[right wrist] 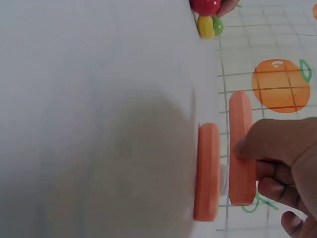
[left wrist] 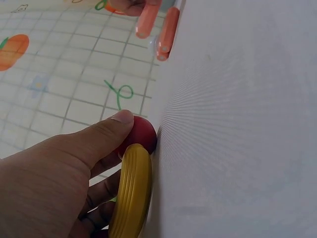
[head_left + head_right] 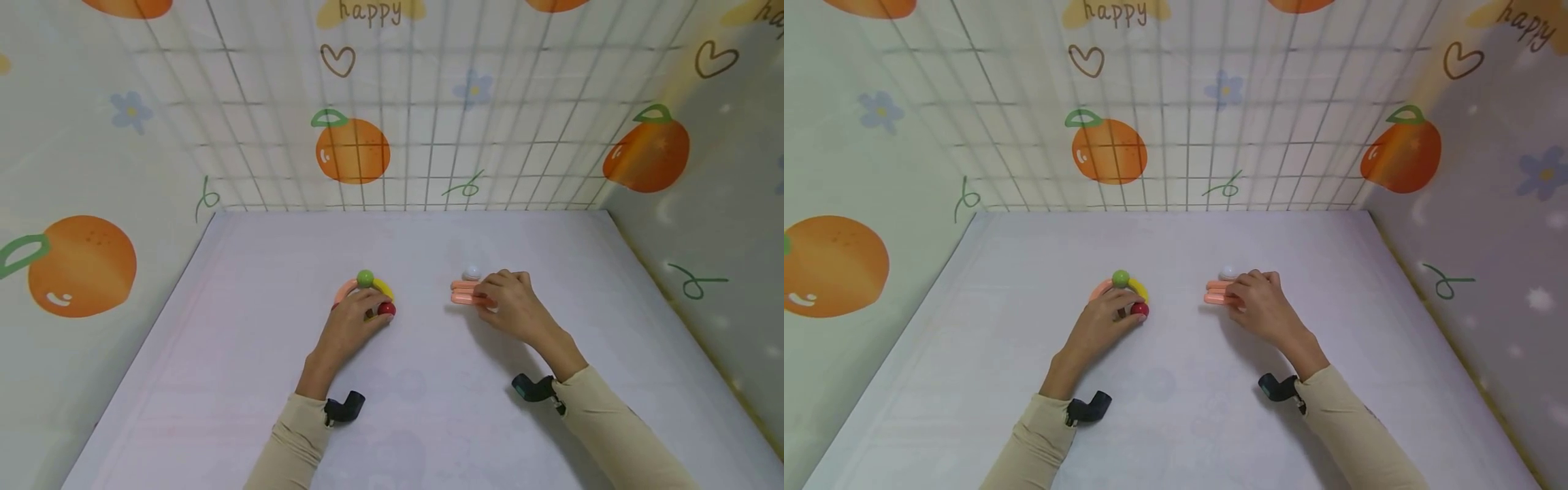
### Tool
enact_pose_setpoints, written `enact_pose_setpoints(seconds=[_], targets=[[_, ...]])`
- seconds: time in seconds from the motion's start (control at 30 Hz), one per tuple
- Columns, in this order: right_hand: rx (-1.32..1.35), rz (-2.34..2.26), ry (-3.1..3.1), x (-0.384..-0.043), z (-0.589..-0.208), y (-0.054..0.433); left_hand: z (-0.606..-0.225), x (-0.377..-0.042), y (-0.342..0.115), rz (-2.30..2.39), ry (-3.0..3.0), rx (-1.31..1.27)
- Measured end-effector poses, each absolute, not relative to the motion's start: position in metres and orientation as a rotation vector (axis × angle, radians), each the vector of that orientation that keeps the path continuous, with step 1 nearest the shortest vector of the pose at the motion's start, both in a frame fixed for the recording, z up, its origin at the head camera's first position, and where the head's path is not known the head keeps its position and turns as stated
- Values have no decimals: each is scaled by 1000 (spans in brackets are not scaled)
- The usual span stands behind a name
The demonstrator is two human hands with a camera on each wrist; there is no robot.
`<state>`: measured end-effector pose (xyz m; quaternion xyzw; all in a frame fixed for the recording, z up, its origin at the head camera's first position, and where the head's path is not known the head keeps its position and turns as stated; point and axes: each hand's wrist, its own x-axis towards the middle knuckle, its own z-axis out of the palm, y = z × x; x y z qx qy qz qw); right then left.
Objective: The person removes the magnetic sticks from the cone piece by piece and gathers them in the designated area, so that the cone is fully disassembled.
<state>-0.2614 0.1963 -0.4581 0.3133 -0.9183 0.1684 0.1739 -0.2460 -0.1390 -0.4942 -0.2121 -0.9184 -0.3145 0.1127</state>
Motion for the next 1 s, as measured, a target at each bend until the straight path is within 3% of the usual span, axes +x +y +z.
enact_pose_setpoints(seconds=[1.0], targets=[[834, 358, -2672, -274, -477, 201, -496, -247, -139, -886, -2697, -630]])
